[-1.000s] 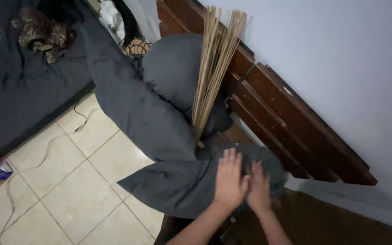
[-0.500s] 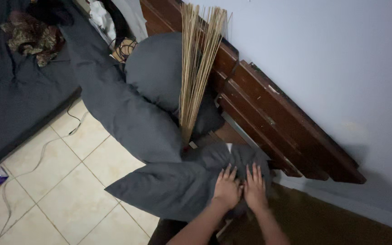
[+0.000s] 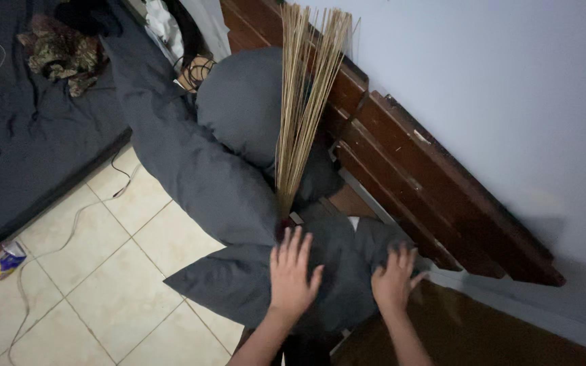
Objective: The person places a pillow on a wooden bench, then uses a broom to sweep the pillow and bench surface. The person repeatedly pats and adjusts the pillow with both hands.
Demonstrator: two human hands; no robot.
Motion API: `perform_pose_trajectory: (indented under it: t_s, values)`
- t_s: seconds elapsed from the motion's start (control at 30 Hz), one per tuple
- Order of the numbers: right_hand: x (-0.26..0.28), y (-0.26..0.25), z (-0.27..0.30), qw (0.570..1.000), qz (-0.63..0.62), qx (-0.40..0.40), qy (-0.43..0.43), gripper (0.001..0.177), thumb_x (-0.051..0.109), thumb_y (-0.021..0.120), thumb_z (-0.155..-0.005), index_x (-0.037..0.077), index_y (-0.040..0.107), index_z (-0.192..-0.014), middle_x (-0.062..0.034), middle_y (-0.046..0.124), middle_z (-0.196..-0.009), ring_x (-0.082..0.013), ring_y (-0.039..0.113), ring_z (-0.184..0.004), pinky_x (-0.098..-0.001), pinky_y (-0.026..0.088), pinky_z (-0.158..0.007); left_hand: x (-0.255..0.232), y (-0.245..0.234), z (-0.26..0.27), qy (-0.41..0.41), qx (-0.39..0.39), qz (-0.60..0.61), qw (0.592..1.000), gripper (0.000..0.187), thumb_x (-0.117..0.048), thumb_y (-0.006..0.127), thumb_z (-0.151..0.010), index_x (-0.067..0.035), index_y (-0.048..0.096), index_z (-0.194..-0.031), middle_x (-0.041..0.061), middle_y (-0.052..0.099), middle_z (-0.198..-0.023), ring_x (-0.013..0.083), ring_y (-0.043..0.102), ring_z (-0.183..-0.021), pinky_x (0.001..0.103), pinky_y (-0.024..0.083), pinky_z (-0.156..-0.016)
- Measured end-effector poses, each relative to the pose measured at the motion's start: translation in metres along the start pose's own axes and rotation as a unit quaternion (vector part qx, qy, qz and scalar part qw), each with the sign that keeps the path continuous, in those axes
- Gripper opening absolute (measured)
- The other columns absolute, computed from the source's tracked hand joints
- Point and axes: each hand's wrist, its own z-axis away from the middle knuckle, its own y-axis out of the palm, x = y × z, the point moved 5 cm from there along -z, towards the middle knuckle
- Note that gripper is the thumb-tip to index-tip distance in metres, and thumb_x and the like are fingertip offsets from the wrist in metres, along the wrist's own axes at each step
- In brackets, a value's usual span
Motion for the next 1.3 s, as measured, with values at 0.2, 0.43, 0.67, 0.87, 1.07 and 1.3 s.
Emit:
perform_pose_trajectory:
  t_s: [0.2,0.43,0.67,0.87,1.07,1.3]
  values:
    - [0.082,-0.065,0.048,0.848,-0.251,-0.370,-0.285,0.064,0.018,0.055,-0.101,0.005,0.035,-0.160,-0.0175,0.025,-0.170,-0.0366,0.012,-0.162,-0.0634,0.009,-0.129,0.043,0.059,0.003,-0.031,0.159,-0.022,0.987,0.060,-0.038,0.057,-0.097,-0.013,0.044,-0.151,0.018,0.038,-0.155,0.0409,0.025,-0.147,0.060,0.015,-0.121]
    - [0.115,0.025,0.040,0.964,-0.101,-0.110,-0.218,0.066,0.025,0.055,-0.098,0.006,0.032,-0.156,-0.0171,0.023,-0.167,-0.0352,0.015,-0.156,-0.0630,0.008,-0.121,0.062,-0.023,0.045,-0.106,-0.005,-0.025,0.994,0.060,-0.032,0.056,-0.094,-0.009,0.047,-0.149,0.017,0.043,-0.153,0.0387,0.032,-0.148,0.058,0.019,-0.122]
    - [0.188,0.040,0.104,0.911,-0.188,-0.145,-0.338,0.068,0.032,0.056,-0.098,-0.002,0.033,-0.153,-0.0209,0.024,-0.164,-0.0385,0.019,-0.153,-0.0573,0.016,-0.122,0.113,-0.029,0.078,-0.080,0.023,0.133,0.988,0.054,-0.019,0.055,-0.099,-0.008,0.049,-0.151,0.019,0.039,-0.162,0.0410,0.026,-0.154,0.061,0.013,-0.123]
    - [0.207,0.050,0.122,0.929,-0.204,-0.123,-0.283,0.068,0.023,0.057,-0.093,-0.002,0.036,-0.153,-0.0271,0.026,-0.164,-0.0447,0.022,-0.154,-0.0577,0.019,-0.121,0.152,-0.073,0.085,-0.167,-0.128,-0.007,0.978,0.062,-0.022,0.060,-0.089,-0.007,0.046,-0.148,0.020,0.035,-0.159,0.0447,0.023,-0.151,0.059,0.019,-0.121]
    - [0.255,0.044,0.172,0.818,-0.242,-0.178,-0.490,0.060,0.030,0.054,-0.103,0.009,0.038,-0.157,-0.0139,0.032,-0.166,-0.0328,0.027,-0.157,-0.0519,0.023,-0.126,0.206,0.025,0.117,-0.113,0.088,-0.011,0.990,0.062,-0.026,0.055,-0.097,-0.009,0.040,-0.155,0.024,0.027,-0.164,0.0459,0.017,-0.152,0.059,0.019,-0.118]
    - [0.223,0.121,0.120,0.903,-0.044,0.082,-0.419,0.066,0.037,0.051,-0.101,0.013,0.031,-0.158,-0.0097,0.018,-0.168,-0.0260,0.014,-0.155,-0.0504,0.010,-0.123,0.195,0.026,0.117,-0.119,0.110,0.007,0.987,0.059,-0.032,0.058,-0.095,-0.014,0.047,-0.151,0.024,0.028,-0.161,0.0454,0.015,-0.151,0.060,0.017,-0.119]
